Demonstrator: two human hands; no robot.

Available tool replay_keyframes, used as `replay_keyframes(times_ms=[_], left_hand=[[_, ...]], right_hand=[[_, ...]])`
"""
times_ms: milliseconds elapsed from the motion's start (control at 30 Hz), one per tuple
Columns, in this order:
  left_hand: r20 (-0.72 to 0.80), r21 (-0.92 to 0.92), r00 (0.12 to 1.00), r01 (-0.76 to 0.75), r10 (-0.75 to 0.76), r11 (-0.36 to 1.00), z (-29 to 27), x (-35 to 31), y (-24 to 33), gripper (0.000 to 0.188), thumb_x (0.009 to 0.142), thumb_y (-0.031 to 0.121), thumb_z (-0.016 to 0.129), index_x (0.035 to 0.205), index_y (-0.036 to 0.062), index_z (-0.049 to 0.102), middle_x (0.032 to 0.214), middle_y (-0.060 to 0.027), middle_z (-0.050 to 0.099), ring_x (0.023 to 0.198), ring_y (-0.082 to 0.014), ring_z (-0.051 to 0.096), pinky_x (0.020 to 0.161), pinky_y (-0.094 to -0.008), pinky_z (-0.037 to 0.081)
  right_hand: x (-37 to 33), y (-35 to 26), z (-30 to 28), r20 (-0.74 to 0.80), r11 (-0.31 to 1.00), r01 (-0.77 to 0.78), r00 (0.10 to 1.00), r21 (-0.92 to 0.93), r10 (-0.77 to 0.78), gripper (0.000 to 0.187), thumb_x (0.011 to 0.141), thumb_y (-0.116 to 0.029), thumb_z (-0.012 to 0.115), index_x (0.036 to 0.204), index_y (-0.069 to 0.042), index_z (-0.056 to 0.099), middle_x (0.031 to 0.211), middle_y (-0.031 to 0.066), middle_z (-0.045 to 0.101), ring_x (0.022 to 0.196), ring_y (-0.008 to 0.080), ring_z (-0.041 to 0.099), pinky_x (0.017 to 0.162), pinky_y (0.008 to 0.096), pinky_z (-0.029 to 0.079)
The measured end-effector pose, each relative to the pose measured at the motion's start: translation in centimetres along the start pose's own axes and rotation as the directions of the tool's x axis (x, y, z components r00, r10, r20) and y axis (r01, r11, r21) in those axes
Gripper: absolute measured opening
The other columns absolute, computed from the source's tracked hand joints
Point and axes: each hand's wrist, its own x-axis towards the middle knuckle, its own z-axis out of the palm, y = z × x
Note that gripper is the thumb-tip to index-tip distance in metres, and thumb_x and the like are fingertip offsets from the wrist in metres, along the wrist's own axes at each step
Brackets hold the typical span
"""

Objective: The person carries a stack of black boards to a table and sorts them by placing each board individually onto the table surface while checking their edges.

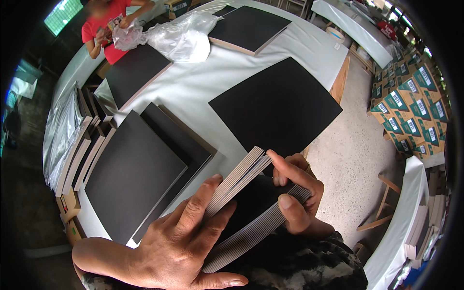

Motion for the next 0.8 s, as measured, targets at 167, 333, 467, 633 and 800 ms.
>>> replay_keyframes(times_ms=[167, 333, 467, 633, 800], left_hand=[[-0.013, -0.051, 1.0, 0.014, -0.015, 0.999, 0.29, -0.07, -0.1, 0.088, 0.07, 0.074, 0.052, 0.102, -0.0068, 0.064, 0.134, -0.0345, 0.031, 0.111, -0.0516, 0.047, 0.087, -0.0562, 0.044], [-0.003, -0.005, 1.0, -0.005, 0.005, 1.0, 0.19, -0.04, -0.05, 0.088, 0.07, 0.074, 0.052, 0.102, -0.0071, 0.064, 0.134, -0.0346, 0.031, 0.11, -0.0515, 0.048, 0.087, -0.0562, 0.044], [-0.003, -0.031, 1.0, 0.009, -0.01, 0.999, 0.18, -0.06, 0.02, 0.088, 0.07, 0.074, 0.052, 0.101, -0.0075, 0.064, 0.134, -0.0344, 0.031, 0.11, -0.0511, 0.048, 0.088, -0.0562, 0.043], [-0.013, -0.021, 1.0, -0.011, 0.01, 1.0, 0.3, -0.05, -0.06, 0.087, 0.07, 0.074, 0.052, 0.1, -0.0078, 0.064, 0.134, -0.034, 0.031, 0.11, -0.0502, 0.049, 0.089, -0.0556, 0.043], [-0.01, -0.006, 1.0, -0.014, 0.014, 1.0, 0.23, 0.04, -0.16, 0.087, 0.07, 0.073, 0.053, 0.099, -0.0079, 0.064, 0.135, -0.0339, 0.031, 0.11, -0.05, 0.048, 0.089, -0.0556, 0.043]], right_hand=[[-0.03, 0.19, 0.07, -0.014, 1.0, 0.005, 1.0, -0.002, -0.005, 0.057, 0.07, -0.024, 0.059, 0.117, 0.01, 0.055, 0.074, 0.0059, 0.049, 0.065, 0.0093, 0.04, 0.056, 0.0224, 0.033], [-0.13, 0.23, 0.03, -0.016, 1.0, 0.024, 1.0, -0.007, -0.024, 0.057, 0.07, -0.023, 0.059, 0.117, 0.01, 0.055, 0.074, 0.006, 0.049, 0.065, 0.0095, 0.04, 0.056, 0.0226, 0.033], [-0.14, 0.06, 0.07, -0.023, 1.0, 0.012, 1.0, -0.009, -0.013, 0.057, 0.071, -0.023, 0.059, 0.116, 0.01, 0.055, 0.074, 0.0061, 0.049, 0.065, 0.0098, 0.041, 0.056, 0.0228, 0.033], [-0.12, 0.15, 0.07, -0.016, 1.0, 0.014, 1.0, -0.008, -0.014, 0.056, 0.071, -0.024, 0.058, 0.116, 0.01, 0.055, 0.074, 0.0059, 0.049, 0.066, 0.0101, 0.041, 0.057, 0.0231, 0.034], [0.11, 0.1, 0.11, -0.02, 1.0, 0.011, 1.0, -0.023, -0.011, 0.055, 0.072, -0.024, 0.058, 0.115, 0.01, 0.056, 0.074, 0.0056, 0.048, 0.067, 0.0104, 0.041, 0.057, 0.0236, 0.035]])
